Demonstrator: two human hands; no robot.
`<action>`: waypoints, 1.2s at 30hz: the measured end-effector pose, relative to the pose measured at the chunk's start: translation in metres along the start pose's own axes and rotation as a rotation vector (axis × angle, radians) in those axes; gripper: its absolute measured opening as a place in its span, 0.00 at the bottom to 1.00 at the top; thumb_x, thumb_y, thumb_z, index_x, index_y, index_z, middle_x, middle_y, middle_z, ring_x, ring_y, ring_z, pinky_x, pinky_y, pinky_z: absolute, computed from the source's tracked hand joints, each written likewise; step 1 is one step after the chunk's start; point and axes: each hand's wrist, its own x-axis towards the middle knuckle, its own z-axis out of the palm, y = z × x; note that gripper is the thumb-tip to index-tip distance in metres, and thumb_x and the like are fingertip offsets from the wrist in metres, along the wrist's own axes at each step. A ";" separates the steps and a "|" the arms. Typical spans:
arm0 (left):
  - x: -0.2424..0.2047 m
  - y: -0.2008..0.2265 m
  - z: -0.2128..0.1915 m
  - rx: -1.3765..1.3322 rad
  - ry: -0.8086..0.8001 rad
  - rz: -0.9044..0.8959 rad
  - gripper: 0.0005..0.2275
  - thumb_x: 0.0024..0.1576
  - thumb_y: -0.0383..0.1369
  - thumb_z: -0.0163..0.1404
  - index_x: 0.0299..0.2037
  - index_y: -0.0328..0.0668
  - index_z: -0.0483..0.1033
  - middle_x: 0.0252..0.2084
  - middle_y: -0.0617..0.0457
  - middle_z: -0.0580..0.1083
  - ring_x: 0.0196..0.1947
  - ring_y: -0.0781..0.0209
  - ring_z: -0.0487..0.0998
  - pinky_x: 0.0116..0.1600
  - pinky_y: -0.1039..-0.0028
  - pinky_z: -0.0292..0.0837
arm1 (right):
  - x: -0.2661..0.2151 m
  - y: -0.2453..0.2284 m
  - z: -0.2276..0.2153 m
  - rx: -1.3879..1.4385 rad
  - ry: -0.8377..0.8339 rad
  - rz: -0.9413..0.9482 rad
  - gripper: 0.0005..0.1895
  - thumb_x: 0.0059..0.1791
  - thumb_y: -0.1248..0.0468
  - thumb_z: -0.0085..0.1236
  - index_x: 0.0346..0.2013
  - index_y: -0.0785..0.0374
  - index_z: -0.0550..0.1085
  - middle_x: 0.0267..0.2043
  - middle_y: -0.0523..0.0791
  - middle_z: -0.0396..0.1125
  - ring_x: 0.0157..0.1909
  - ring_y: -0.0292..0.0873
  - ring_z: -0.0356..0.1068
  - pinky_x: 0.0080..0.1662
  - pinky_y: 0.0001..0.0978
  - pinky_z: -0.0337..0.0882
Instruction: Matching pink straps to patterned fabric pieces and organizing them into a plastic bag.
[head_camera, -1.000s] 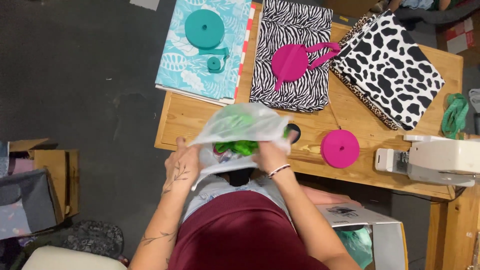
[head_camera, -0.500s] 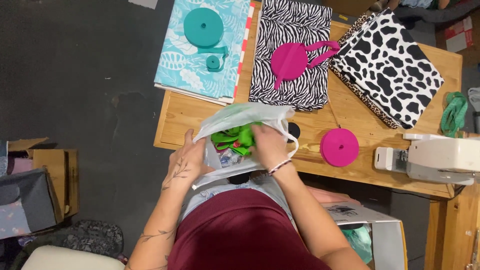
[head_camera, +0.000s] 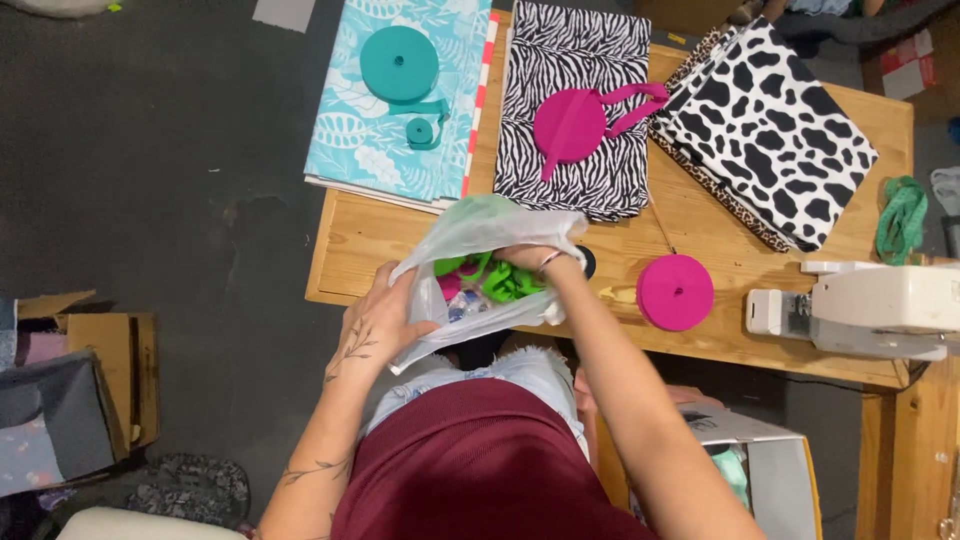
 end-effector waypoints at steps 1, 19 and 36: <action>0.001 0.001 0.001 0.002 -0.004 0.004 0.35 0.49 0.40 0.63 0.68 0.48 0.61 0.73 0.43 0.53 0.57 0.28 0.73 0.62 0.44 0.68 | -0.005 0.007 -0.009 0.002 0.000 0.005 0.33 0.42 0.45 0.62 0.58 0.54 0.72 0.58 0.48 0.66 0.63 0.52 0.63 0.64 0.51 0.60; 0.000 0.025 -0.016 -0.175 -0.045 0.050 0.49 0.49 0.35 0.64 0.76 0.49 0.39 0.73 0.35 0.51 0.64 0.19 0.62 0.67 0.37 0.57 | -0.040 0.024 -0.015 0.516 -0.171 -0.284 0.50 0.31 0.40 0.76 0.66 0.41 0.68 0.65 0.41 0.66 0.70 0.45 0.60 0.70 0.39 0.56; -0.010 0.051 -0.005 -0.031 -0.204 0.213 0.41 0.47 0.33 0.65 0.72 0.70 0.57 0.73 0.32 0.51 0.59 0.23 0.70 0.61 0.47 0.71 | -0.104 0.026 0.031 0.274 0.026 -0.112 0.07 0.45 0.62 0.54 0.36 0.51 0.77 0.34 0.45 0.77 0.45 0.51 0.77 0.52 0.44 0.73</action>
